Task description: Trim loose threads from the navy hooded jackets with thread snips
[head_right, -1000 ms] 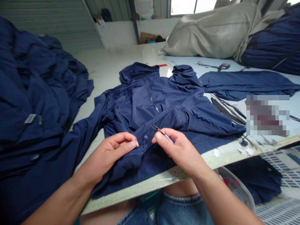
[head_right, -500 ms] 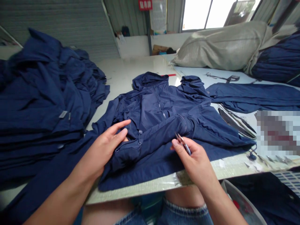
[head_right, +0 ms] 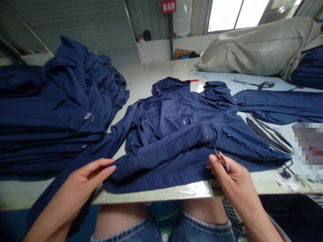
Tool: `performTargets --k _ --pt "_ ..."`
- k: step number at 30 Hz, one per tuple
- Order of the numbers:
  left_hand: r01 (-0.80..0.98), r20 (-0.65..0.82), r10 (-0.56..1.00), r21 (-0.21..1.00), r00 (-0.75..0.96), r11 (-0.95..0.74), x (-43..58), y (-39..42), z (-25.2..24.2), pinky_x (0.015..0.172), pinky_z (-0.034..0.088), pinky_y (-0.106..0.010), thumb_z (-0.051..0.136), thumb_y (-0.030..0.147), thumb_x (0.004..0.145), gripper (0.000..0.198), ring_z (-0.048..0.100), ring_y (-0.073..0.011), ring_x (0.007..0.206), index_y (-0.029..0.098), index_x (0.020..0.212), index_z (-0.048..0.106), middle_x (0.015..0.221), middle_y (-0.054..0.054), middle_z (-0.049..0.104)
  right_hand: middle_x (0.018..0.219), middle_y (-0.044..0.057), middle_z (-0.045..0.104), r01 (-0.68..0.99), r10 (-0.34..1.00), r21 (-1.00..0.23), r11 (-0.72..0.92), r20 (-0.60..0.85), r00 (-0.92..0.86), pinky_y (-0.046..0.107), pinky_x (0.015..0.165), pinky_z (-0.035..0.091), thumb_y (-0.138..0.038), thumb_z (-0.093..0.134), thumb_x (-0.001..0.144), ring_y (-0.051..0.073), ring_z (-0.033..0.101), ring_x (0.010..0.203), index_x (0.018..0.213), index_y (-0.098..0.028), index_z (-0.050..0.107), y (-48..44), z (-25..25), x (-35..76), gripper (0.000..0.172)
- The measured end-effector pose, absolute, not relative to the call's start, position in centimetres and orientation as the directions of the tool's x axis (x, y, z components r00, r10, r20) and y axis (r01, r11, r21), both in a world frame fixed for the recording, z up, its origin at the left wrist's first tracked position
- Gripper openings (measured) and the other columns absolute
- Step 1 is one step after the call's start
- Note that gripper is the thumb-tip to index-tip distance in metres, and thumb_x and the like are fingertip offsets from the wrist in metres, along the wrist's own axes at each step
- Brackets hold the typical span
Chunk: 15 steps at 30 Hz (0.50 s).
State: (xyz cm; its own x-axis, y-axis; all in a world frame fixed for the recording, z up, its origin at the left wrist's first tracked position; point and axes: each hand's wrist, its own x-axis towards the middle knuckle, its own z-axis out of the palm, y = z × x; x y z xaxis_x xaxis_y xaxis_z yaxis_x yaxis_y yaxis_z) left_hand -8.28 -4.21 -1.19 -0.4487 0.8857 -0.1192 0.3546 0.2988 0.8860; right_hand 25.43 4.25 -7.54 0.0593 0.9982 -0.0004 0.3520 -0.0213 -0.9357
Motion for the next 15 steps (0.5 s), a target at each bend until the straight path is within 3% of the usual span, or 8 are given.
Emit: performTargets --k 9,15 --pt "0.363 -0.069 0.882 0.894 -0.467 0.263 -9.0 -5.5 -1.1 0.074 0.049 -0.026 0.069 0.048 0.079 0.030 0.062 -0.0194 0.080 0.020 0.090 0.070 0.082 -0.001 0.070 0.056 0.003 0.051 0.423 0.997 -0.903 -0.072 -0.047 0.068 0.032 0.046 0.034 -0.067 0.063 0.078 0.017 0.046 0.049 0.079 -0.019 0.071 4.2 -7.5 26.1 0.049" --pt "0.139 -0.143 0.846 0.959 -0.514 0.247 -9.1 -5.7 -0.8 0.061 0.045 -0.022 0.074 0.048 0.075 0.032 0.055 -0.0130 0.065 0.019 0.083 0.065 0.071 0.003 0.062 0.068 0.011 0.064 0.532 0.999 -0.846 -0.034 -0.039 0.002 0.034 0.050 0.041 -0.070 0.065 0.073 0.022 0.057 0.057 0.083 -0.022 0.073 4.2 -7.7 27.5 0.050"
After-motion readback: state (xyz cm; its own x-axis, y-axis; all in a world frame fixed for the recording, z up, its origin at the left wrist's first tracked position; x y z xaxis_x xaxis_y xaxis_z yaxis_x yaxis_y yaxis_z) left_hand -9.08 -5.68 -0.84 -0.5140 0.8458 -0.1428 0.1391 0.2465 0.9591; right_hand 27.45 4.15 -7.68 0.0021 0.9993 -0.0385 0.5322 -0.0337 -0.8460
